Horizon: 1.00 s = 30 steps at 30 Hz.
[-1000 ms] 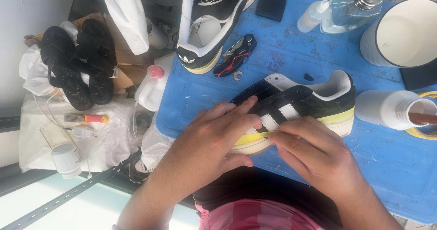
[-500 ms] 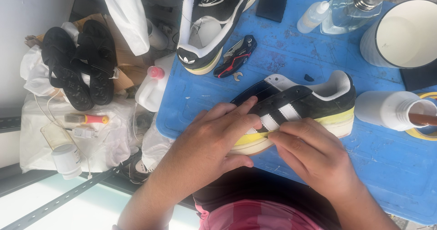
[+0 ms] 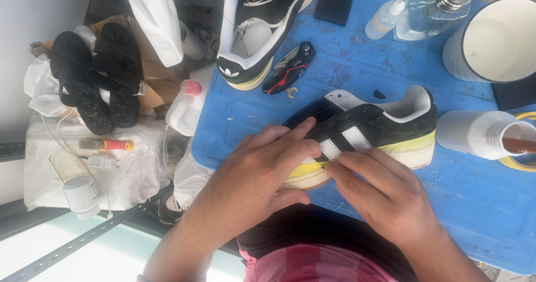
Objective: The person paints the sole of a black and white sneaker with a white substance using a brush. They repeatedly dip the brush into a container and apply the paint to the midsole area, rotating the shoe to cover different sections.
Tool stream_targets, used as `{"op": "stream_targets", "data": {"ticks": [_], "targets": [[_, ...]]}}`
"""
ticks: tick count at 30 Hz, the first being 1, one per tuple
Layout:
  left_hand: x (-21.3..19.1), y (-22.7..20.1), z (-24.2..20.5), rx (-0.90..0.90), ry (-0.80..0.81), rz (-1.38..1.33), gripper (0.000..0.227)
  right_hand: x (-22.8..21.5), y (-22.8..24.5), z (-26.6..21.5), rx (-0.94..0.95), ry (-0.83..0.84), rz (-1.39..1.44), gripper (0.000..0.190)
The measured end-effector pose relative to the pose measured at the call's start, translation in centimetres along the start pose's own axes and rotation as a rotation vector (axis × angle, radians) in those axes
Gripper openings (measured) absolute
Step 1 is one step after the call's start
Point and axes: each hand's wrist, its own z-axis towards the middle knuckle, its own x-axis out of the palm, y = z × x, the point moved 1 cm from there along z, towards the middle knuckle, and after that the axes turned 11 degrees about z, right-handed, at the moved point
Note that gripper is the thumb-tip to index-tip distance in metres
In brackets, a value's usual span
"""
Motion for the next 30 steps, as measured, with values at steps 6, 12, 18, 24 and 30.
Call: {"op": "stream_targets", "data": {"ticks": [6,12,18,24,30], "targets": [[-0.07,0.04,0.20,-0.004,0.010,-0.007,0.067,0.41,-0.10,-0.23,0.068,-0.067,0.035,0.026],[-0.09,-0.04,0.24,-0.016,0.007,-0.014,0.063,0.01,-0.24,-0.42,0.100,-0.075,0.085,0.022],[-0.06,0.00,0.24,-0.016,0.013,-0.022,0.063,-0.01,-0.10,-0.22,0.088,-0.042,0.087,0.024],[-0.05,-0.03,0.13,-0.010,0.014,-0.019,0.064,0.03,-0.25,-0.11,0.072,-0.039,0.081,0.025],[0.07,-0.09,0.12,-0.002,0.010,-0.004,0.065,0.84,0.26,-0.14,0.059,-0.098,0.018,0.025]]}}
